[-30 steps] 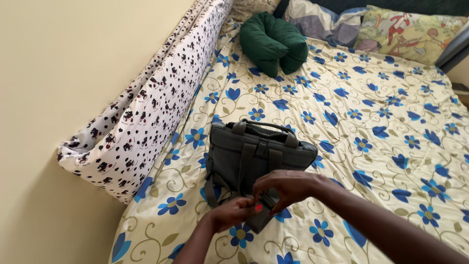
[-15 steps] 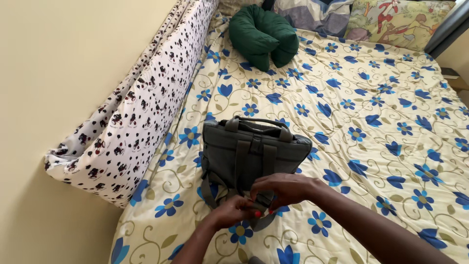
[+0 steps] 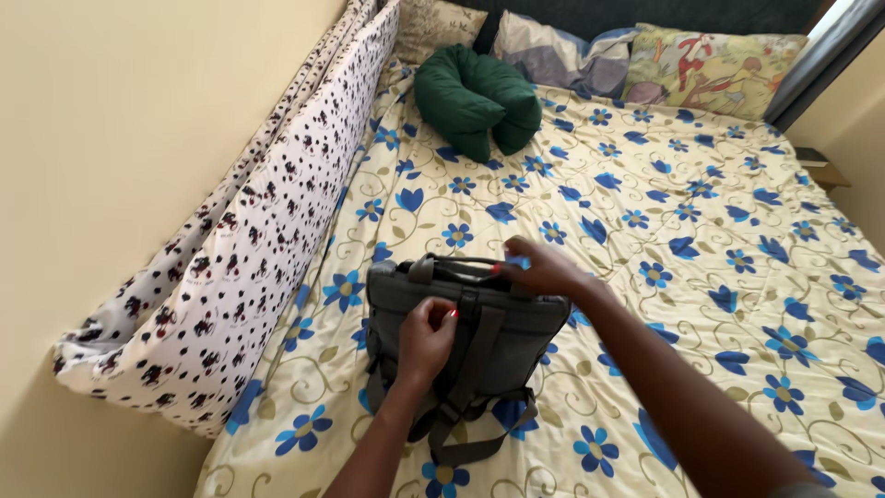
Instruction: The person opens a gray backpack on a bed, unzips its compartments and adjusts the straps, then takes out two aerosol spray bottles. They carry the bottles to a closet shelf, place them among other toiletries, and handle a small item from the shelf.
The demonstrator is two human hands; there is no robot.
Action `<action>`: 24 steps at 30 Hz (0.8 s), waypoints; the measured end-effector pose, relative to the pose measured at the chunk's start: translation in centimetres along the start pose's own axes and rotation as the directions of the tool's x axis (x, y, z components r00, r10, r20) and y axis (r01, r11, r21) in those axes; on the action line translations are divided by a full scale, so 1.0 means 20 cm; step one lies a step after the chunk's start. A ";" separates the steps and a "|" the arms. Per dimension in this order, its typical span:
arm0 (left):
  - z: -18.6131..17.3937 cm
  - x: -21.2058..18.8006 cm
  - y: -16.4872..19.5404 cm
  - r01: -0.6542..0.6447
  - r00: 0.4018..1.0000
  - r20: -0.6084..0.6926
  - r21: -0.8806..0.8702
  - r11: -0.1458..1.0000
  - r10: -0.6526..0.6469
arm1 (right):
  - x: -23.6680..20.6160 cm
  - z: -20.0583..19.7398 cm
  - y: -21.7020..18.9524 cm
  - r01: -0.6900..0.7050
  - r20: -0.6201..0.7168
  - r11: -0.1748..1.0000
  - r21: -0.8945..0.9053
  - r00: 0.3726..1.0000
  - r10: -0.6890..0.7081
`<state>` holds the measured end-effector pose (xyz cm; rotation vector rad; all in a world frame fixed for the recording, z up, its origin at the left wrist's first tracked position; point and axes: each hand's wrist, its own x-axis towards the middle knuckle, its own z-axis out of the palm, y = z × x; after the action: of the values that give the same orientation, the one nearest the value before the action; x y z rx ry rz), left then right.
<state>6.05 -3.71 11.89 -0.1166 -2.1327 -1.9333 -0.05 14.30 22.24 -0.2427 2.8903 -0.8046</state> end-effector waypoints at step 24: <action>-0.01 0.35 0.49 0.639 0.763 0.521 -0.520 0.567 -0.382 | -0.11 -0.06 -0.31 -0.199 0.106 0.483 0.852 0.971 0.213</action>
<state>1.53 -3.57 23.18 0.0585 -1.5977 -3.2285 2.58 10.07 26.75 0.2330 2.0541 -2.0313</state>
